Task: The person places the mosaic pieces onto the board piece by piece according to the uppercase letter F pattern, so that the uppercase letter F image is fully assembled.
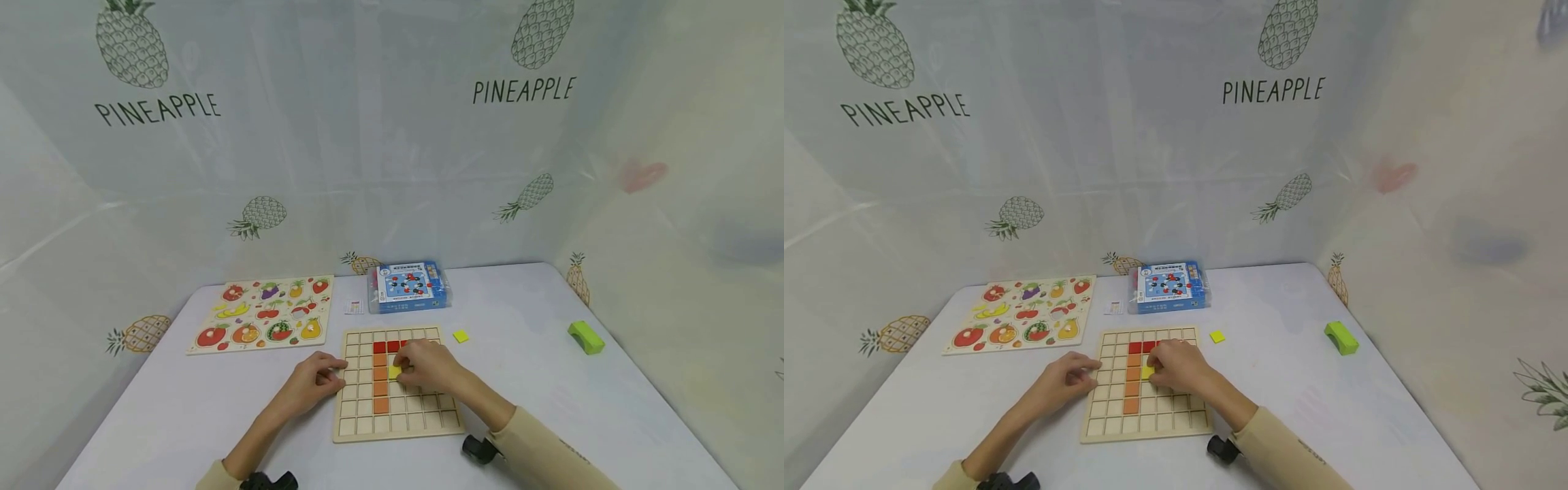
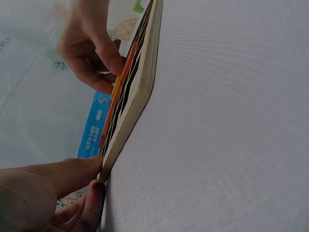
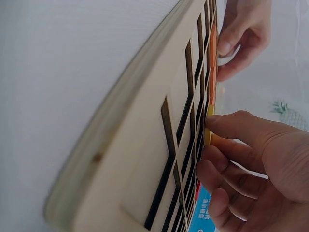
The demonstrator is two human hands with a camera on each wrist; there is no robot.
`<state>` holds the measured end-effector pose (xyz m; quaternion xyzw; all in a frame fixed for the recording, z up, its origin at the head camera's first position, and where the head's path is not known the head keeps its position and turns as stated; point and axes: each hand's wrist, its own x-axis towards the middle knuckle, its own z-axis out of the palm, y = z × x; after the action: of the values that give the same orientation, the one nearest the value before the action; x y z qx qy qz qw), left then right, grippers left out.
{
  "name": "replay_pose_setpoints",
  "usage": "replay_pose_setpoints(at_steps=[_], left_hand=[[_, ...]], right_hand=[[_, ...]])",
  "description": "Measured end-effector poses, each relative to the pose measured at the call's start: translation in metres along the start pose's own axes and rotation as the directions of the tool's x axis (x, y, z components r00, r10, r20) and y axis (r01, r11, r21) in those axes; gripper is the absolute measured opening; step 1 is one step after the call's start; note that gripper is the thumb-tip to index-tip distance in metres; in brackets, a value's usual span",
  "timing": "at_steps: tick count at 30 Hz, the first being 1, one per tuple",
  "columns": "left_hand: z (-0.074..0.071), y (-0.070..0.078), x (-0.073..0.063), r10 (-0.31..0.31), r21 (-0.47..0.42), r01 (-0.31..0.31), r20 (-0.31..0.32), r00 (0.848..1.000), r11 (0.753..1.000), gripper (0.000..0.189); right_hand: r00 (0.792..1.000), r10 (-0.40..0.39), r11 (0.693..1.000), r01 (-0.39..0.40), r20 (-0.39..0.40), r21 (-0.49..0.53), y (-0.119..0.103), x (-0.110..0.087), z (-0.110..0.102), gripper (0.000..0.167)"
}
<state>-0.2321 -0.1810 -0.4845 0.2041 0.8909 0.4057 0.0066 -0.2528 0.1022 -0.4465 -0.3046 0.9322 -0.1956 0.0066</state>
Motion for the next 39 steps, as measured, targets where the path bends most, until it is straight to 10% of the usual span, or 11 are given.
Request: replay_pose_setpoints(at_steps=[20, 39], left_hand=[[0.001, 0.003, -0.001, -0.009, -0.014, 0.009, -0.007, 1.0, 1.0, 0.031], [-0.001, 0.002, -0.002, 0.005, -0.017, -0.005, 0.002, 1.0, 1.0, 0.033]], right_hand=[[0.999, 0.032, 0.999, -0.032, -0.01, 0.031, 0.007, -0.001, -0.003, 0.019], [0.946, 0.293, 0.956, -0.286, -0.137, 0.071, 0.066, -0.022, -0.033, 0.022]])
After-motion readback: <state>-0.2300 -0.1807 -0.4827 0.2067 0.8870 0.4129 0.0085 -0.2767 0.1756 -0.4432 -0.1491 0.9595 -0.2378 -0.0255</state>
